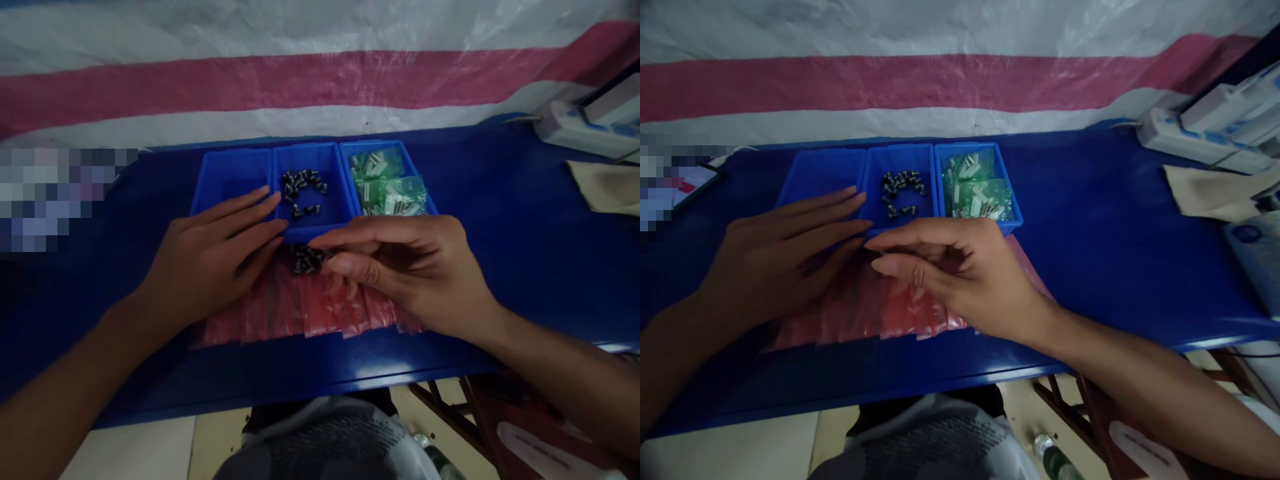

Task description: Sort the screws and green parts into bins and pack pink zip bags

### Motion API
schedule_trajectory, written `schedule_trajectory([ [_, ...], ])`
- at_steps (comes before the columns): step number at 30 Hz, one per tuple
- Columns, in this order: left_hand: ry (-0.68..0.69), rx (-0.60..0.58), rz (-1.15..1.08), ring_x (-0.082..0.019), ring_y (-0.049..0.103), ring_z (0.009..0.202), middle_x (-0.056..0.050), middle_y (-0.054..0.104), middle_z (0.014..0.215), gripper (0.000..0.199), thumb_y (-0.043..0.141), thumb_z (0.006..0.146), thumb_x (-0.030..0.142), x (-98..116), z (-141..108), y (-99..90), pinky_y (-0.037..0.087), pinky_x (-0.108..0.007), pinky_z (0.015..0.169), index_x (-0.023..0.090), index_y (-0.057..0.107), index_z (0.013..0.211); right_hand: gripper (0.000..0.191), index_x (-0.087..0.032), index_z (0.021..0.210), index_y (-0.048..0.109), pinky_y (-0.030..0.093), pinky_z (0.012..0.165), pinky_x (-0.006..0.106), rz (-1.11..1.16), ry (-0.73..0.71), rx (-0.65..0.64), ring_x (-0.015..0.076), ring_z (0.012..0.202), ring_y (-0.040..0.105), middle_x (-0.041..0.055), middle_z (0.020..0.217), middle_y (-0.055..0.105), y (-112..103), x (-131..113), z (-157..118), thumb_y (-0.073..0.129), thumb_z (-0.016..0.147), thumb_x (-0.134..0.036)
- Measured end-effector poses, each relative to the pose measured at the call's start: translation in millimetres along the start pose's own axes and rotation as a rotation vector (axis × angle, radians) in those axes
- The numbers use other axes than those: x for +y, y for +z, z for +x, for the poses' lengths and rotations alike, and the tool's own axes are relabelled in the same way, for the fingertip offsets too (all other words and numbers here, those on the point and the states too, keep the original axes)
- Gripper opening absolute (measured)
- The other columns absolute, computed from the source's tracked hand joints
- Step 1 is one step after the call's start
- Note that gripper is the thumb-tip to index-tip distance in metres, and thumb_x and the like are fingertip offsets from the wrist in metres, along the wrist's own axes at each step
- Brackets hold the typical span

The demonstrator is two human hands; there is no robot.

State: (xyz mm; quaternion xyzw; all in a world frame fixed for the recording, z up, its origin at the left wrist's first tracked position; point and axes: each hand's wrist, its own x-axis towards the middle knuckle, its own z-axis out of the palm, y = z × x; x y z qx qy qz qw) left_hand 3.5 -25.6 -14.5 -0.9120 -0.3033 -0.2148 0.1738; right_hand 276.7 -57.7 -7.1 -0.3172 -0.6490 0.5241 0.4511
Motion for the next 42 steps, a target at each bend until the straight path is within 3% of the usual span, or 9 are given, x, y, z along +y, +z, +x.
schedule_trajectory([
  [9, 0.011, -0.003, -0.026, -0.025, 0.071, 0.14, -0.011, 0.077, 0.144, 0.019, 0.063, 0.111, 0.026, -0.1, 0.7, 1.7, 0.067, -0.039, 0.112, 0.02, 0.071, 0.128, 0.019, -0.023, 0.104, 0.086, 0.072, 0.084, 0.028, 0.051, -0.098, 0.004, 0.0159, 0.091, 0.085, 0.0014, 0.11, 0.087, -2.6, -4.8, 0.7, 0.088, 0.09, -0.01],
  [16, -0.009, 0.012, -0.023, -0.023, 0.071, 0.14, -0.009, 0.078, 0.143, 0.019, 0.066, 0.109, 0.022, 1.7, 1.1, 0.2, 0.068, -0.037, 0.111, 0.021, 0.073, 0.127, 0.009, -0.022, 0.088, 0.083, 0.048, 0.04, 0.016, 0.097, 0.08, -0.017, 0.0061, 0.041, 0.06, -0.0086, 0.058, 0.071, -2.7, -5.5, 4.3, 0.092, 0.089, -0.02],
  [18, 0.007, 0.019, -0.002, -0.024, 0.072, 0.139, -0.009, 0.078, 0.142, 0.019, 0.066, 0.109, 0.021, 1.8, 1.8, -0.9, 0.069, -0.038, 0.11, 0.02, 0.072, 0.128, 0.014, -0.02, 0.085, 0.082, 0.05, 0.038, 0.017, 0.139, 0.15, -0.03, 0.0082, 0.041, 0.063, -0.0052, 0.061, 0.074, -1.9, -0.8, 6.1, 0.089, 0.094, -0.028],
  [20, 0.028, 0.023, 0.022, -0.025, 0.072, 0.138, -0.011, 0.078, 0.142, 0.019, 0.066, 0.109, 0.021, 1.7, 2.4, -1.7, 0.069, -0.038, 0.108, 0.019, 0.071, 0.127, 0.015, -0.02, 0.106, 0.084, 0.06, 0.045, 0.021, 0.115, 0.125, 0.032, 0.0136, 0.055, 0.076, 0.0011, 0.081, 0.084, -1.4, 3.3, 6.5, 0.08, 0.103, -0.033],
  [24, 0.037, 0.034, 0.036, -0.026, 0.073, 0.137, -0.011, 0.078, 0.141, 0.017, 0.064, 0.11, 0.022, 1.5, 2.8, -1.2, 0.07, -0.039, 0.107, 0.019, 0.071, 0.126, 0.033, -0.021, 0.14, 0.075, 0.072, 0.079, 0.029, -0.403, -0.226, 0.123, 0.0204, 0.102, 0.085, 0.0085, 0.124, 0.085, -3.6, 5.6, 1.3, 0.067, 0.108, -0.018],
  [27, 0.038, 0.038, 0.009, -0.026, 0.074, 0.136, -0.011, 0.078, 0.14, 0.017, 0.064, 0.11, 0.022, 1.9, 2.4, -0.5, 0.071, -0.04, 0.106, 0.018, 0.071, 0.125, 0.022, -0.01, 0.123, 0.08, 0.068, 0.074, 0.032, -0.977, -0.521, -0.013, 0.0218, 0.09, 0.083, 0.0103, 0.106, 0.086, -5.8, 8.1, -3.0, 0.065, 0.106, -0.008],
  [30, 0.027, 0.02, 0.007, -0.025, 0.073, 0.137, -0.01, 0.078, 0.141, 0.018, 0.065, 0.11, 0.021, 2.1, 2.0, -0.6, 0.07, -0.039, 0.107, 0.019, 0.072, 0.126, 0.022, -0.006, 0.119, 0.08, 0.065, 0.072, 0.035, -1.293, -0.612, -0.261, 0.0256, 0.09, 0.079, 0.0144, 0.109, 0.084, -6.8, 14.6, -3.5, 0.063, 0.104, -0.004],
  [33, 0.023, 0.031, 0.012, -0.025, 0.073, 0.138, -0.011, 0.078, 0.141, 0.018, 0.067, 0.109, 0.019, 2.1, 1.3, -0.7, 0.068, -0.039, 0.109, 0.018, 0.072, 0.126, 0.023, -0.007, 0.119, 0.08, 0.064, 0.081, 0.036, -1.294, -0.631, -0.395, 0.0262, 0.099, 0.076, 0.0142, 0.113, 0.08, -8.3, 19.8, -1.5, 0.062, 0.105, -0.005],
  [42, 0.016, 0.031, -0.008, -0.025, 0.073, 0.138, -0.011, 0.079, 0.14, 0.016, 0.066, 0.11, 0.022, 2.0, 1.9, 0.3, 0.068, -0.039, 0.112, 0.019, 0.071, 0.124, 0.021, -0.011, 0.108, 0.08, 0.056, 0.077, 0.037, -1.304, -0.657, -0.325, 0.0239, 0.091, 0.068, 0.01, 0.1, 0.077, -11.2, 19.7, 1.2, 0.059, 0.108, -0.007],
])
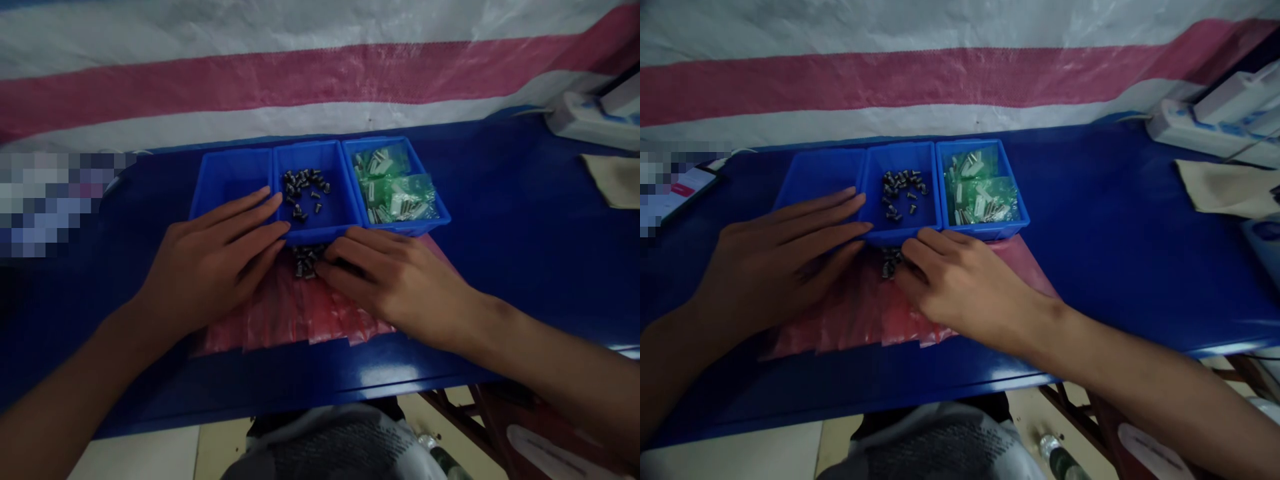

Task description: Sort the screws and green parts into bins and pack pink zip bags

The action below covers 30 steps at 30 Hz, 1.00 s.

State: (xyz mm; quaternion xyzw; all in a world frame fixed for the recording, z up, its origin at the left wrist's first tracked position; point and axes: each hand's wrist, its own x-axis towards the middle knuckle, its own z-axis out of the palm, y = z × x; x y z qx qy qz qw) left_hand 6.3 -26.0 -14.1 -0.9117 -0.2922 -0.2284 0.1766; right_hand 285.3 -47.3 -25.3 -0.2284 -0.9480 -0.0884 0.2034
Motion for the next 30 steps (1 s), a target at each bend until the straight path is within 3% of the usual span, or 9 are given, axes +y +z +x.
schedule_trajectory([
  [5, -0.001, -0.008, 0.003, -0.025, 0.071, 0.14, -0.011, 0.078, 0.142, 0.017, 0.064, 0.111, 0.023, -0.7, -0.8, 0.7, 0.067, -0.04, 0.112, 0.019, 0.071, 0.126, 0.029, -0.015, 0.106, 0.08, 0.052, 0.067, 0.032, -0.094, 0.049, 0.05, 0.0199, 0.088, 0.072, 0.0085, 0.103, 0.079, -3.7, -0.8, -1.2, 0.052, 0.111, -0.007],
  [7, 0.0, -0.015, 0.002, -0.024, 0.071, 0.14, -0.01, 0.077, 0.144, 0.019, 0.063, 0.111, 0.023, -0.9, -1.2, 1.0, 0.067, -0.039, 0.113, 0.02, 0.071, 0.128, 0.03, -0.016, 0.109, 0.079, 0.054, 0.064, 0.03, -0.031, 0.098, 0.112, 0.0182, 0.086, 0.073, 0.0089, 0.106, 0.079, -5.7, -2.3, -0.8, 0.05, 0.112, -0.007],
  [10, -0.003, -0.007, 0.003, -0.025, 0.071, 0.14, -0.01, 0.077, 0.144, 0.019, 0.064, 0.111, 0.025, -0.5, -1.3, 1.7, 0.068, -0.039, 0.112, 0.02, 0.07, 0.129, 0.023, -0.018, 0.116, 0.077, 0.064, 0.084, 0.032, 0.283, 0.227, 0.253, 0.0189, 0.101, 0.078, 0.0097, 0.118, 0.079, -9.5, -4.5, 1.8, 0.056, 0.111, -0.009],
  [13, -0.007, -0.001, 0.0, -0.024, 0.07, 0.141, -0.009, 0.077, 0.144, 0.018, 0.064, 0.112, 0.026, 0.0, -1.6, 2.6, 0.067, -0.039, 0.112, 0.02, 0.069, 0.128, 0.013, -0.022, 0.115, 0.077, 0.065, 0.1, 0.033, 0.59, 0.325, 0.325, 0.0181, 0.11, 0.08, 0.0048, 0.119, 0.082, -15.3, -5.1, 5.2, 0.069, 0.108, -0.016],
  [16, -0.006, -0.017, -0.01, -0.024, 0.07, 0.141, -0.009, 0.077, 0.144, 0.019, 0.063, 0.113, 0.028, -0.4, -2.9, 3.2, 0.067, -0.039, 0.112, 0.02, 0.069, 0.128, 0.005, -0.024, 0.105, 0.081, 0.064, 0.076, 0.025, 0.771, 0.406, 0.287, 0.015, 0.086, 0.08, 0.0003, 0.099, 0.084, -20.2, -5.4, 7.5, 0.08, 0.102, -0.028],
  [19, -0.016, -0.012, -0.014, -0.023, 0.07, 0.141, -0.008, 0.077, 0.144, 0.019, 0.062, 0.113, 0.029, -1.1, -3.7, 2.8, 0.066, -0.039, 0.113, 0.02, 0.07, 0.128, 0.023, -0.021, 0.091, 0.081, 0.052, 0.052, 0.022, 1.011, 0.538, 0.242, 0.0109, 0.061, 0.068, -0.0009, 0.079, 0.078, -20.3, -5.8, 8.6, 0.084, 0.099, -0.043],
  [22, -0.012, -0.008, -0.001, -0.023, 0.07, 0.141, -0.008, 0.077, 0.144, 0.019, 0.061, 0.113, 0.029, -0.9, -2.3, 1.7, 0.067, -0.039, 0.112, 0.02, 0.07, 0.128, 0.026, -0.019, 0.088, 0.082, 0.051, 0.048, 0.02, 1.193, 0.617, 0.266, 0.0077, 0.054, 0.063, -0.0017, 0.073, 0.075, -17.6, -4.2, 8.9, 0.083, 0.1, -0.042],
  [26, 0.002, -0.006, 0.022, -0.024, 0.072, 0.138, -0.009, 0.078, 0.141, 0.017, 0.064, 0.111, 0.024, 0.0, 0.8, 0.9, 0.068, -0.038, 0.111, 0.021, 0.072, 0.126, 0.006, -0.02, 0.103, 0.087, 0.065, 0.066, 0.022, 1.269, 0.571, 0.317, 0.0117, 0.073, 0.076, 0.0011, 0.087, 0.082, -18.2, 1.0, 8.6, 0.082, 0.1, -0.022],
  [30, 0.012, 0.007, 0.022, -0.026, 0.074, 0.135, -0.012, 0.079, 0.139, 0.016, 0.066, 0.109, 0.023, 0.3, 2.1, 0.8, 0.069, -0.038, 0.109, 0.019, 0.073, 0.124, 0.015, -0.023, 0.105, 0.088, 0.069, 0.08, 0.024, 1.188, 0.56, 0.317, 0.0141, 0.098, 0.08, 0.0027, 0.106, 0.084, -21.3, 2.4, 8.3, 0.083, 0.097, -0.012],
])
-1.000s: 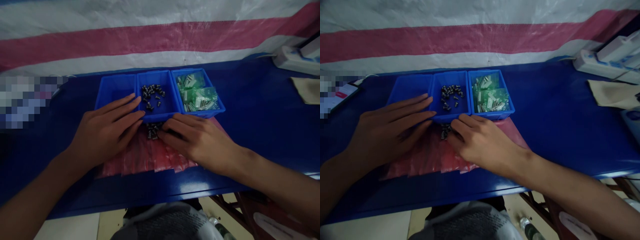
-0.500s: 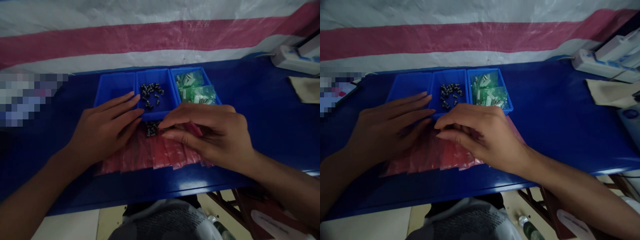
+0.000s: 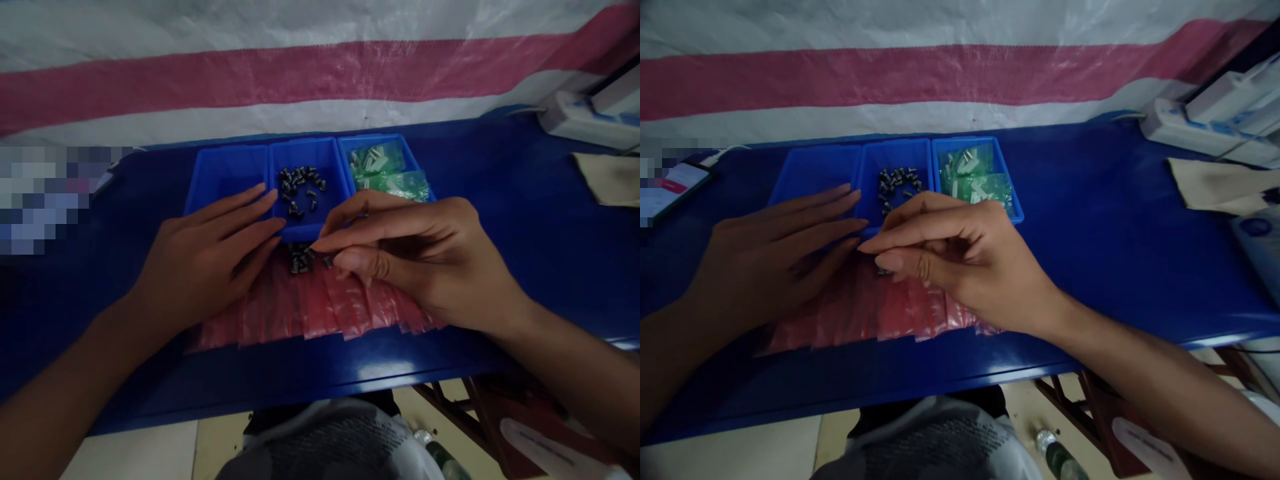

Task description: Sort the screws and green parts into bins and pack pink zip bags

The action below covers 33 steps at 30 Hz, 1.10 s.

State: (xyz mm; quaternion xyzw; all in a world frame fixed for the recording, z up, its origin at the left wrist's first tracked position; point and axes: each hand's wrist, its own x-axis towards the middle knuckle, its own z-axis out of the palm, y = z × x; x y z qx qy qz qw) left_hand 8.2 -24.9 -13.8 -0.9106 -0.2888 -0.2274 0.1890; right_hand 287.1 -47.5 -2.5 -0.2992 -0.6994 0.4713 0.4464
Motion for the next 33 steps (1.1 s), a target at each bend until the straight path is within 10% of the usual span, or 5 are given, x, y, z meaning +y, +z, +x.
schedule_trajectory([
  [8, -0.012, -0.023, -0.027, -0.025, 0.072, 0.139, -0.012, 0.077, 0.143, 0.02, 0.066, 0.109, 0.022, -1.3, -1.1, -2.1, 0.067, -0.037, 0.112, 0.019, 0.073, 0.127, 0.017, -0.02, 0.11, 0.086, 0.067, 0.069, 0.017, 0.153, 0.062, -0.057, 0.0084, 0.08, 0.079, 0.0023, 0.115, 0.085, 3.0, -1.9, 0.2, 0.081, 0.097, -0.011],
  [16, -0.011, -0.007, -0.009, -0.025, 0.074, 0.136, -0.012, 0.078, 0.14, 0.016, 0.068, 0.109, 0.024, 0.3, 0.9, -2.5, 0.07, -0.039, 0.107, 0.019, 0.072, 0.124, 0.009, -0.02, 0.088, 0.083, 0.056, 0.054, 0.013, 0.238, 0.121, -0.047, 0.0038, 0.054, 0.066, -0.0066, 0.071, 0.076, 2.5, -8.5, 1.5, 0.084, 0.097, -0.019],
  [29, -0.01, 0.001, -0.014, -0.025, 0.073, 0.136, -0.012, 0.078, 0.142, 0.016, 0.068, 0.108, 0.022, -0.5, -0.7, -0.4, 0.069, -0.039, 0.109, 0.019, 0.073, 0.124, 0.021, -0.02, 0.089, 0.081, 0.059, 0.041, 0.021, 0.359, 0.233, 0.012, 0.0127, 0.048, 0.071, -0.0026, 0.067, 0.076, 4.1, -5.6, 0.1, 0.084, 0.099, -0.039],
  [33, -0.001, 0.003, -0.007, -0.026, 0.074, 0.135, -0.013, 0.078, 0.141, 0.015, 0.067, 0.109, 0.022, -1.3, -1.2, -0.5, 0.069, -0.039, 0.109, 0.019, 0.072, 0.123, 0.003, -0.02, 0.101, 0.083, 0.069, 0.055, 0.022, 0.391, 0.192, -0.003, 0.0146, 0.063, 0.081, -0.0015, 0.08, 0.081, 4.3, -3.8, 0.3, 0.084, 0.098, -0.022],
])
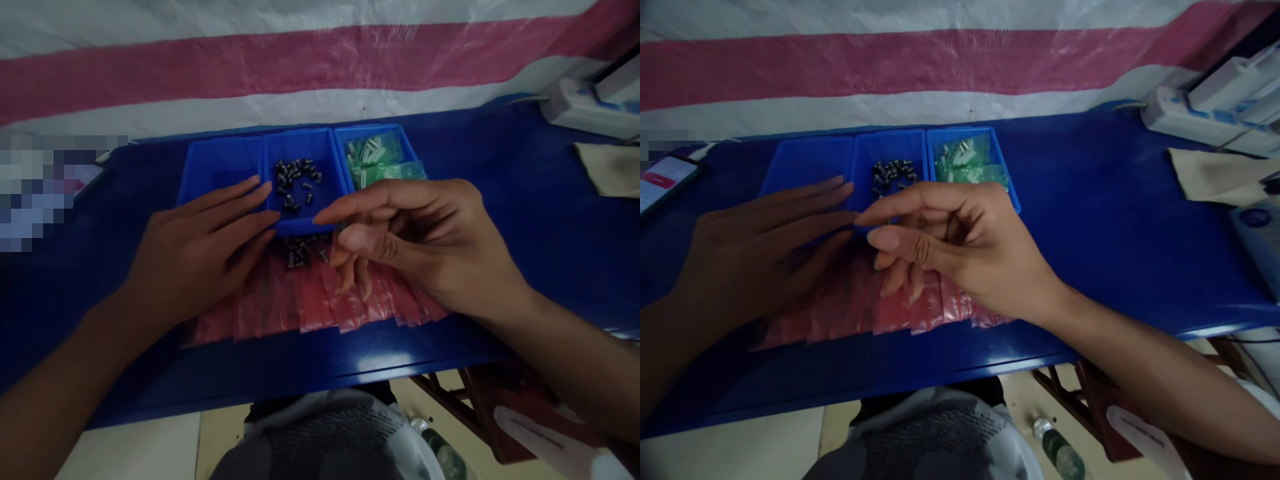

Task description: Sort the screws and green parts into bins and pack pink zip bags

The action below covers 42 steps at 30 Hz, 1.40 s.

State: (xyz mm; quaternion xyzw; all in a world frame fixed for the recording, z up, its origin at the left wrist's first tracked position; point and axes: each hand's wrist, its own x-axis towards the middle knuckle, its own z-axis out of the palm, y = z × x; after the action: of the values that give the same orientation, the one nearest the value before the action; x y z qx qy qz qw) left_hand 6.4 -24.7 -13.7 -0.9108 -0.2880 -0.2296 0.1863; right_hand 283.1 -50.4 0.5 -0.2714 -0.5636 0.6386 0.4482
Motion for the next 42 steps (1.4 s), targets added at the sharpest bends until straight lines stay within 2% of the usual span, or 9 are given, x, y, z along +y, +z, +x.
schedule_trajectory([
  [6, -0.002, -0.01, -0.014, -0.025, 0.073, 0.137, -0.01, 0.077, 0.143, 0.017, 0.068, 0.11, 0.025, 0.3, 0.1, 1.2, 0.07, -0.038, 0.109, 0.02, 0.072, 0.125, 0.01, -0.019, 0.096, 0.081, 0.068, 0.064, 0.02, -0.058, -0.004, -0.086, 0.011, 0.068, 0.079, -0.0009, 0.089, 0.083, 2.9, -2.1, -2.8, 0.076, 0.102, -0.013],
  [8, -0.018, -0.015, -0.013, -0.025, 0.072, 0.138, -0.009, 0.076, 0.145, 0.017, 0.067, 0.11, 0.026, 0.7, -0.2, 0.9, 0.069, -0.039, 0.109, 0.022, 0.072, 0.126, 0.003, -0.019, 0.096, 0.081, 0.063, 0.058, 0.018, -0.064, -0.004, -0.05, 0.0093, 0.061, 0.075, -0.003, 0.08, 0.081, 2.7, -2.6, -2.9, 0.083, 0.098, -0.017],
  [13, -0.043, -0.016, -0.007, -0.024, 0.072, 0.137, -0.007, 0.077, 0.144, 0.016, 0.066, 0.11, 0.025, 1.3, 0.2, -0.4, 0.07, -0.04, 0.108, 0.025, 0.073, 0.125, 0.022, -0.02, 0.077, 0.078, 0.047, 0.04, 0.018, -0.132, 0.071, 0.033, 0.0086, 0.043, 0.061, -0.0062, 0.055, 0.069, -0.8, 0.7, 0.8, 0.095, 0.088, -0.028],
  [16, -0.016, -0.016, 0.003, -0.024, 0.073, 0.137, -0.009, 0.077, 0.144, 0.017, 0.065, 0.11, 0.024, 1.0, 1.0, -0.5, 0.07, -0.04, 0.108, 0.022, 0.073, 0.125, 0.016, -0.021, 0.099, 0.082, 0.059, 0.046, 0.023, -0.104, 0.009, 0.107, 0.0151, 0.06, 0.077, -0.0002, 0.082, 0.084, -1.5, 1.1, 2.5, 0.085, 0.098, -0.037],
  [20, -0.007, 0.006, 0.004, -0.025, 0.073, 0.136, -0.011, 0.077, 0.143, 0.015, 0.068, 0.109, 0.023, 0.5, 0.8, -0.3, 0.07, -0.04, 0.109, 0.021, 0.073, 0.123, 0.019, -0.022, 0.124, 0.077, 0.066, 0.061, 0.026, -0.358, -0.22, 0.157, 0.016, 0.085, 0.084, 0.0028, 0.11, 0.087, -2.4, -1.6, -1.9, 0.069, 0.108, -0.02],
  [24, -0.005, -0.008, -0.015, -0.026, 0.074, 0.136, -0.014, 0.078, 0.141, 0.016, 0.069, 0.108, 0.021, 1.1, 0.9, -0.6, 0.069, -0.039, 0.11, 0.019, 0.072, 0.124, 0.024, -0.016, 0.123, 0.078, 0.069, 0.081, 0.032, -1.122, -0.544, -0.101, 0.0192, 0.096, 0.083, 0.0075, 0.113, 0.086, -6.5, 9.0, -5.7, 0.058, 0.11, -0.011],
  [27, -0.016, -0.025, -0.017, -0.025, 0.073, 0.138, -0.012, 0.077, 0.142, 0.017, 0.067, 0.109, 0.022, 1.3, 1.4, -0.6, 0.067, -0.039, 0.112, 0.02, 0.073, 0.125, 0.027, -0.01, 0.124, 0.079, 0.069, 0.093, 0.042, -1.429, -0.633, -0.395, 0.0281, 0.115, 0.078, 0.0152, 0.128, 0.081, -7.8, 21.3, -3.9, 0.055, 0.111, -0.01],
  [30, -0.005, -0.031, -0.013, -0.025, 0.072, 0.139, -0.01, 0.077, 0.143, 0.018, 0.066, 0.11, 0.023, 0.4, 0.5, 0.4, 0.066, -0.038, 0.114, 0.02, 0.073, 0.126, 0.03, -0.011, 0.126, 0.079, 0.067, 0.098, 0.042, -1.449, -0.611, -0.475, 0.0272, 0.119, 0.074, 0.0155, 0.129, 0.079, -7.5, 25.9, -2.4, 0.052, 0.113, -0.01],
  [42, -0.003, -0.018, -0.003, -0.024, 0.072, 0.139, -0.011, 0.078, 0.142, 0.018, 0.062, 0.112, 0.027, 0.0, -0.9, 0.7, 0.067, -0.039, 0.112, 0.019, 0.072, 0.125, 0.027, -0.01, 0.112, 0.077, 0.063, 0.101, 0.036, -1.355, -0.62, -0.42, 0.0231, 0.11, 0.071, 0.0115, 0.115, 0.079, -7.0, 31.4, 1.2, 0.05, 0.115, -0.014],
])
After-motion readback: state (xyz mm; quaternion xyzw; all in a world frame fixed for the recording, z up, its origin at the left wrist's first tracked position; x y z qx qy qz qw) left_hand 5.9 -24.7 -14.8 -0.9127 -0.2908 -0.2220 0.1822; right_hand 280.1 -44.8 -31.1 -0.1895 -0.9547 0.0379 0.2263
